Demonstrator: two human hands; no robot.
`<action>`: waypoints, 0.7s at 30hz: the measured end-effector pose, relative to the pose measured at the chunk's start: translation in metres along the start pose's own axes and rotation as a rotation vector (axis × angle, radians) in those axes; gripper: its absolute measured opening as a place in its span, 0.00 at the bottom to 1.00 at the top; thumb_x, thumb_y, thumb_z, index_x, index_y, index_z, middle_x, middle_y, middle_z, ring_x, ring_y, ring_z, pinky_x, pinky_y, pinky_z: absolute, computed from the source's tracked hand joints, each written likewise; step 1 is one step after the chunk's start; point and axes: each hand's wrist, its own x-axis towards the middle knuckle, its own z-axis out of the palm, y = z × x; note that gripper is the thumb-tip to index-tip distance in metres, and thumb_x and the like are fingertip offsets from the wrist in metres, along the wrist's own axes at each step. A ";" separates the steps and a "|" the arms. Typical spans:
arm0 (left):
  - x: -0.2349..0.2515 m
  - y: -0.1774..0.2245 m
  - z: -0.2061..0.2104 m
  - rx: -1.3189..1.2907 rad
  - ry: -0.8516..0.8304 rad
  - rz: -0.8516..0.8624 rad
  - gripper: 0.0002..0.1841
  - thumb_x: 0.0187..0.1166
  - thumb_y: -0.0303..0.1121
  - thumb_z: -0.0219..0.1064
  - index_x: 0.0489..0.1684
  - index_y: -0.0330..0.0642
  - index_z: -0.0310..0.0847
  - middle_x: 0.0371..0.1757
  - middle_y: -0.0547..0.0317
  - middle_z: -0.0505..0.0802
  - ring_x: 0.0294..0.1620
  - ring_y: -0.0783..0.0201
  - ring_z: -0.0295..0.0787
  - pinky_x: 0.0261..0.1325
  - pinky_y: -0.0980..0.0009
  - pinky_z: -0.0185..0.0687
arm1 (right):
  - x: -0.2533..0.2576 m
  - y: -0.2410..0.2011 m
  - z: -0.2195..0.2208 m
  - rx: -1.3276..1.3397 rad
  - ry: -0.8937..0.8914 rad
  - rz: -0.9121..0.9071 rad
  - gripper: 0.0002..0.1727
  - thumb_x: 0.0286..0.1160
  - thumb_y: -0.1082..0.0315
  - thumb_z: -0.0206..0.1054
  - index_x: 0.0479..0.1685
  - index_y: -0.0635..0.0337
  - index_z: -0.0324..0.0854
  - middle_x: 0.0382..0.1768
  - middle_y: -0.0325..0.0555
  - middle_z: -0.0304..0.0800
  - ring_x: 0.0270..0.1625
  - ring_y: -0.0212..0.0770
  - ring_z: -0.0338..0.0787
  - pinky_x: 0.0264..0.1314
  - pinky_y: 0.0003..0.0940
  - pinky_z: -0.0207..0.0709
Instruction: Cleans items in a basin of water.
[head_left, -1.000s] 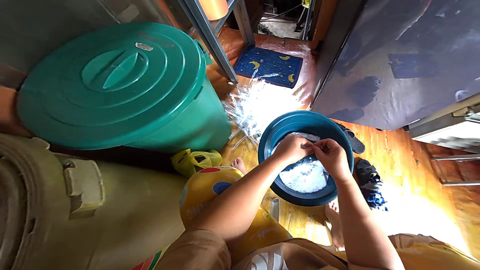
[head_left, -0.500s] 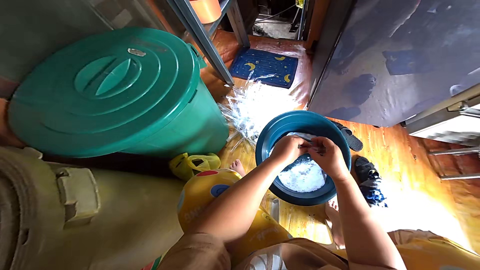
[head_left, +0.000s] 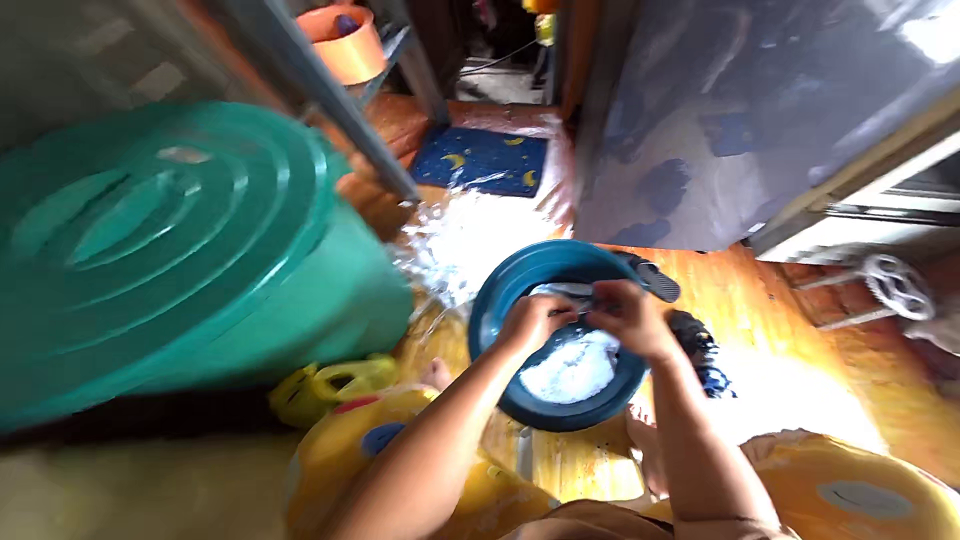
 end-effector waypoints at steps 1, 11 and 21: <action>0.000 -0.001 0.003 0.043 0.008 0.017 0.16 0.84 0.43 0.69 0.55 0.42 0.94 0.56 0.46 0.96 0.63 0.49 0.92 0.74 0.45 0.79 | 0.000 0.000 0.008 -0.039 -0.029 -0.021 0.25 0.66 0.62 0.80 0.61 0.66 0.87 0.55 0.56 0.91 0.55 0.42 0.91 0.61 0.38 0.86; 0.004 -0.007 0.018 -0.179 -0.089 0.077 0.19 0.87 0.39 0.64 0.58 0.30 0.88 0.54 0.38 0.94 0.58 0.47 0.92 0.69 0.42 0.81 | 0.001 0.008 0.008 -0.058 -0.019 0.052 0.17 0.85 0.63 0.66 0.46 0.72 0.90 0.49 0.60 0.93 0.56 0.51 0.91 0.66 0.50 0.80; 0.007 -0.008 0.009 -0.112 -0.134 -0.066 0.16 0.75 0.33 0.78 0.55 0.31 0.90 0.52 0.37 0.94 0.52 0.46 0.91 0.63 0.42 0.81 | 0.002 0.008 0.019 0.036 -0.078 -0.004 0.11 0.78 0.78 0.66 0.52 0.73 0.89 0.51 0.61 0.93 0.58 0.50 0.91 0.68 0.47 0.80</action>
